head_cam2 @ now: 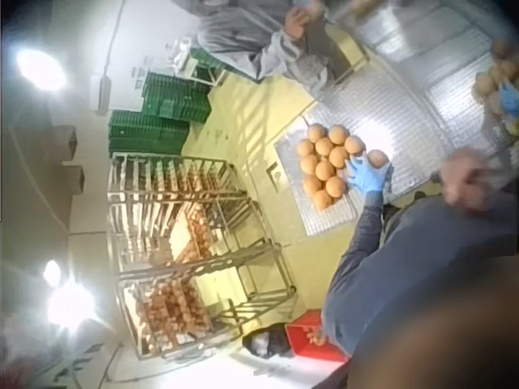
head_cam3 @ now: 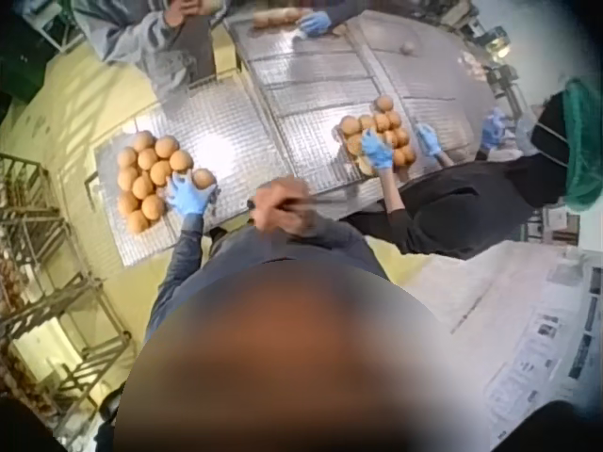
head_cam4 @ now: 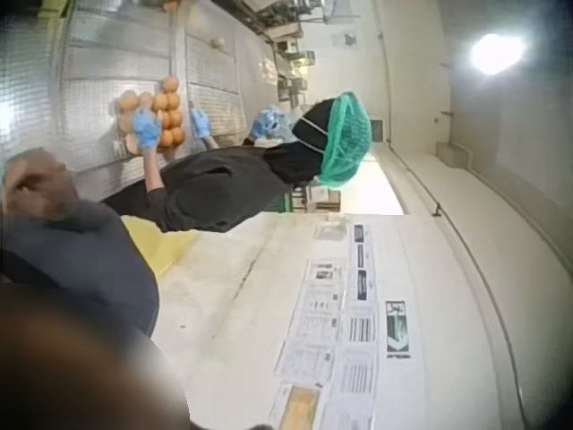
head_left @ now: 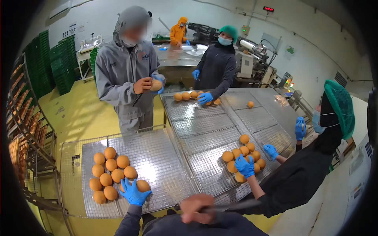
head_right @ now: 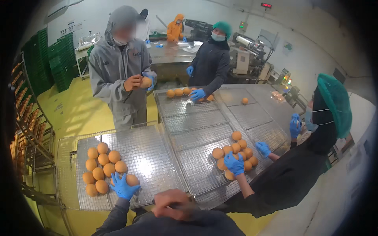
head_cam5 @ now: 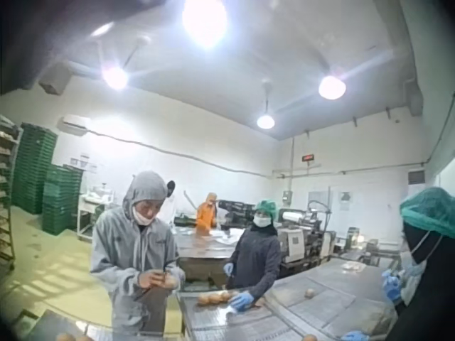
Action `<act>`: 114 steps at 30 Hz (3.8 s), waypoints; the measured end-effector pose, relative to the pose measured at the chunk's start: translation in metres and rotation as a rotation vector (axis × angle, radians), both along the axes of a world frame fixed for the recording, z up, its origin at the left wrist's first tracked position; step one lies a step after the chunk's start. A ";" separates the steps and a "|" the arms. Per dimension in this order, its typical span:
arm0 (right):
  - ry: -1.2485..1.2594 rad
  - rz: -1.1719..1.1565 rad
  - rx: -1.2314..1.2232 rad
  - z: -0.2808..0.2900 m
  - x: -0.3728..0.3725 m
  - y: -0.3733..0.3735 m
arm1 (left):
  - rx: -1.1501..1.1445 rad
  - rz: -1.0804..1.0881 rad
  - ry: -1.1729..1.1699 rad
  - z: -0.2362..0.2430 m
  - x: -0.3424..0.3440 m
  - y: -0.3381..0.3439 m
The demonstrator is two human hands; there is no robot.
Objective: The person uses a small knife to score the bottom of bread rolls, then places them onto metal cooling racks organized on a table.
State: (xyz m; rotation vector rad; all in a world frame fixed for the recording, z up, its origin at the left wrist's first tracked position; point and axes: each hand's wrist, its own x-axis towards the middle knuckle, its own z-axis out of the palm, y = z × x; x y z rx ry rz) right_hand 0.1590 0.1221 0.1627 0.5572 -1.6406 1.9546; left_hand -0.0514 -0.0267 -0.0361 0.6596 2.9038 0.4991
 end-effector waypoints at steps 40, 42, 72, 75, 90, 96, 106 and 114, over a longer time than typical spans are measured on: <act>0.820 -0.515 0.705 0.186 -0.059 -0.009 | 0.034 -0.283 0.093 -0.028 -0.009 0.009; 0.803 -0.527 0.748 0.193 -0.061 -0.016 | 0.064 -0.326 0.085 -0.030 -0.007 0.013; 0.715 -0.287 0.517 0.164 -0.146 -0.118 | 0.249 -0.549 0.080 -0.034 -0.032 -0.014; 0.704 -0.241 0.505 0.161 -0.144 -0.110 | 0.232 -0.520 0.090 -0.039 -0.033 -0.010; 0.589 0.373 -0.221 0.138 -0.160 -0.119 | 0.180 -0.428 -0.026 -0.027 -0.027 0.005; 0.573 0.469 -0.346 0.136 -0.154 -0.106 | 0.163 -0.434 0.030 -0.018 -0.024 0.001; 0.139 0.416 -0.198 0.108 -0.143 -0.061 | 0.082 -0.381 0.073 -0.023 -0.024 0.008; -0.965 -0.126 -0.274 -0.122 -0.086 -0.056 | 0.304 -0.746 -0.147 -0.074 -0.017 0.057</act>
